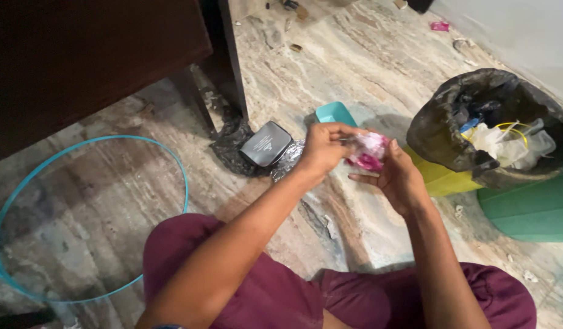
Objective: The person sits on the floor and sorts through a pile of waste, including yellow cords, plastic bags, and a small container. They untangle the cords and place various items into a trash bin.
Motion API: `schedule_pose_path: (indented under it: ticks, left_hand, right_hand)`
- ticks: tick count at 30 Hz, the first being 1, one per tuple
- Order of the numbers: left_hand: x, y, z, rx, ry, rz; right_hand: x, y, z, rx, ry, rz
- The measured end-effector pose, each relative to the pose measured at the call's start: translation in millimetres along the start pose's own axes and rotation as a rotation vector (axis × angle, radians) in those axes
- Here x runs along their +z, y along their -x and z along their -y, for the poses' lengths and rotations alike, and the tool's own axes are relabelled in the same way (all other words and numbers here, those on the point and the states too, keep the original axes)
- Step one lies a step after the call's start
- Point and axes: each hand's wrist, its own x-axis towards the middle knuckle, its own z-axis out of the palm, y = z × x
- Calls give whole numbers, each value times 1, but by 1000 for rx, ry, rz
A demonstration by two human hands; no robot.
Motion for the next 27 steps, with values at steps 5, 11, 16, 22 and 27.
schedule_pose_path:
  ticks: [5,11,16,22,27]
  left_hand:
    - [1,16,-8,54,-784,-217]
    - [-11,-3,-19,-314,-34,135]
    - [-4,1,-10,-316,5,208]
    - [6,1,-13,-162,-71,65]
    - [12,5,-26,-113,56,19]
  right_hand:
    - [-6,-6,-13,-25,83,-84]
    - [-17,-6,-6,-94,36,-55]
    - [-19,-7,-6,-180,272,-122]
    - [6,1,-4,-494,705,-307]
    - [44,23,35,-645,919,-296]
